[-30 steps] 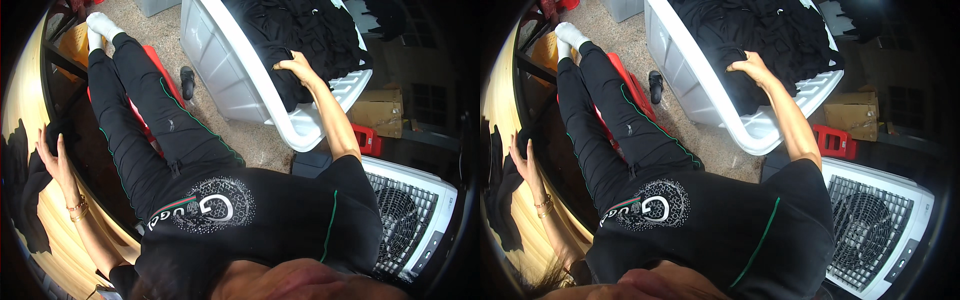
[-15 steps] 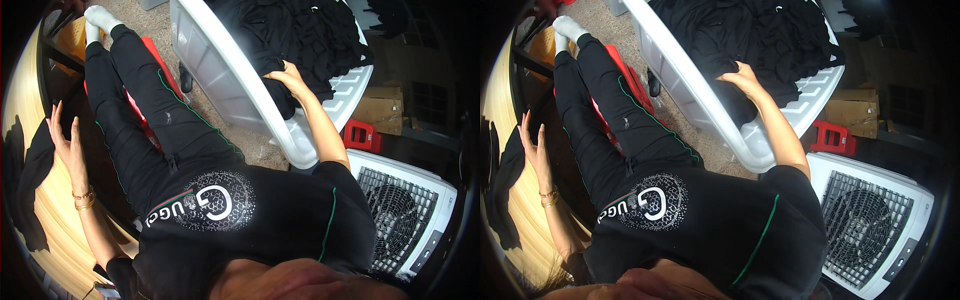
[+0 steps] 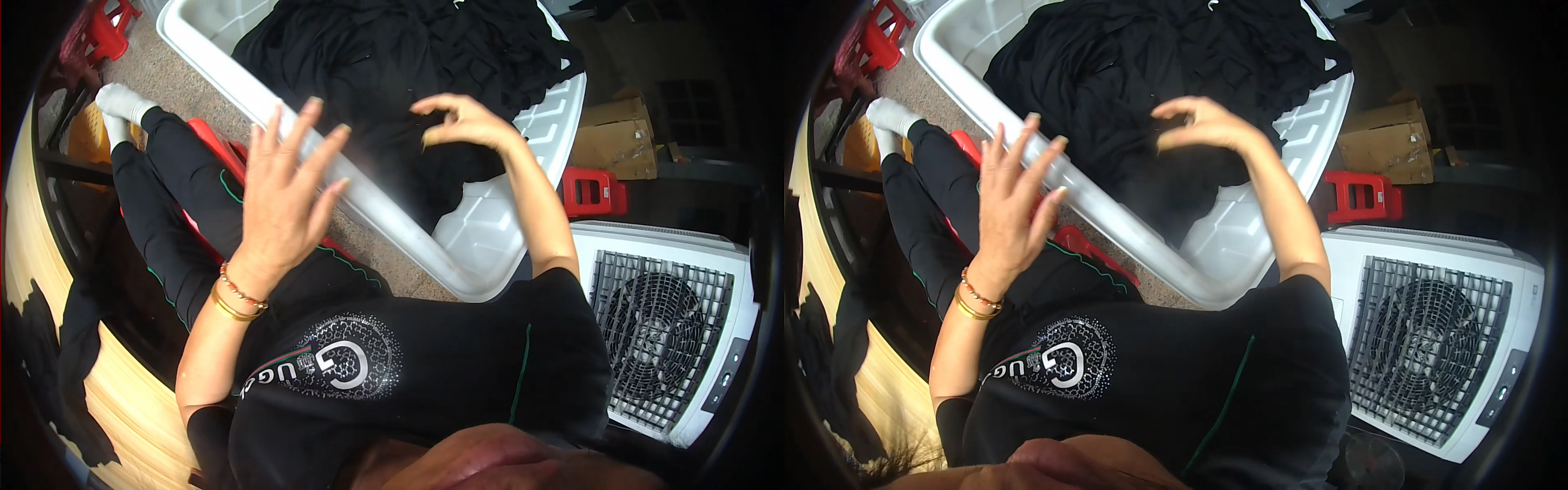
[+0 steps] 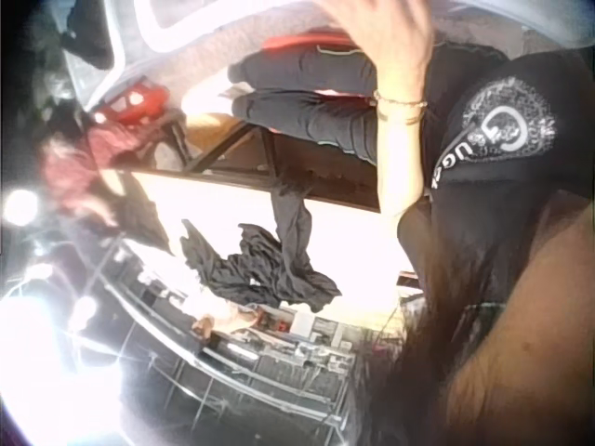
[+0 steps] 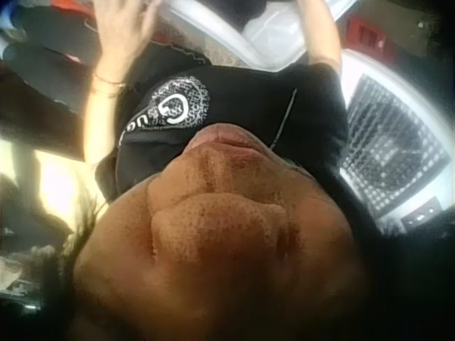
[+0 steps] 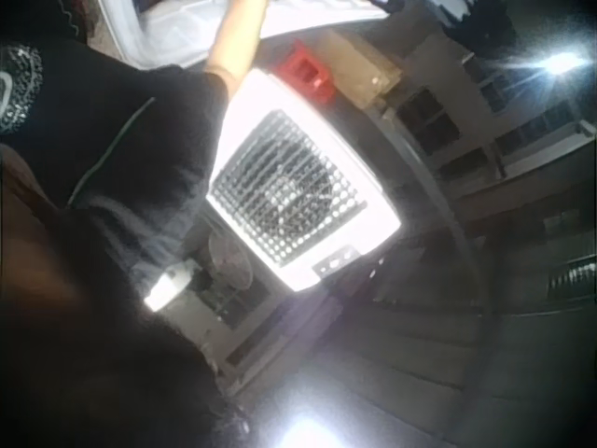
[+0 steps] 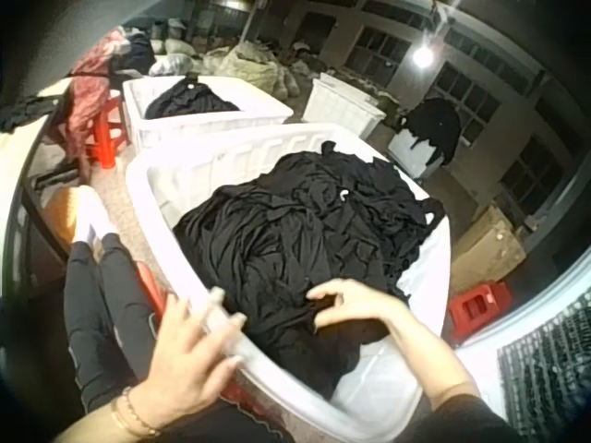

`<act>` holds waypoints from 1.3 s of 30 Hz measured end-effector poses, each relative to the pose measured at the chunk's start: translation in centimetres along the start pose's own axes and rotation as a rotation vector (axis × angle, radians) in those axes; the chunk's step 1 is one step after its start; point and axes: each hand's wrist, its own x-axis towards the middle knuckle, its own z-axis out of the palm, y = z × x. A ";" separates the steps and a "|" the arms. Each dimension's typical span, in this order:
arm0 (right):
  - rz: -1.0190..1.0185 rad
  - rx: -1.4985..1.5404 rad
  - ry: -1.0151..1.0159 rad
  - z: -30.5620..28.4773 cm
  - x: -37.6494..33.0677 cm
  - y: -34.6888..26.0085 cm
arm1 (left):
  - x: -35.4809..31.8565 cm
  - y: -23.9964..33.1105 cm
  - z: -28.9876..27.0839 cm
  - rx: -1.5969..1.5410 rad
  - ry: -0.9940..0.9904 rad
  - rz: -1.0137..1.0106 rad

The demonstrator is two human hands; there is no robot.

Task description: Trimming loose threads from black garments using a pair of scissors.

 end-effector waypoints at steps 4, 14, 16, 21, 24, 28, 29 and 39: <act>0.061 -0.142 0.647 -6.5 2.9 4.6 | 1.1 -0.1 3.6 0.018 -0.146 0.020; 0.639 -0.602 0.848 -14.8 10.3 14.5 | 0.3 -0.5 5.6 0.013 -0.020 -0.004; 0.721 -0.626 0.837 -15.5 11.7 16.0 | 0.3 -0.4 5.8 0.017 -0.010 0.002; 0.824 -0.578 0.784 -16.0 13.4 18.6 | 0.3 -0.5 5.7 0.044 -0.044 0.010; 0.861 -0.606 0.727 -15.7 14.5 19.7 | 0.0 -0.6 5.7 0.053 -0.044 0.008; 0.828 -0.686 0.718 -15.1 14.0 21.2 | 0.2 -0.7 5.7 0.045 -0.053 0.003; 0.821 -0.705 0.709 -15.2 13.8 21.4 | 0.3 -0.6 5.9 0.038 -0.051 0.003; 0.761 -0.629 0.663 -14.6 9.0 22.4 | 0.3 -0.8 5.8 0.021 -0.008 0.037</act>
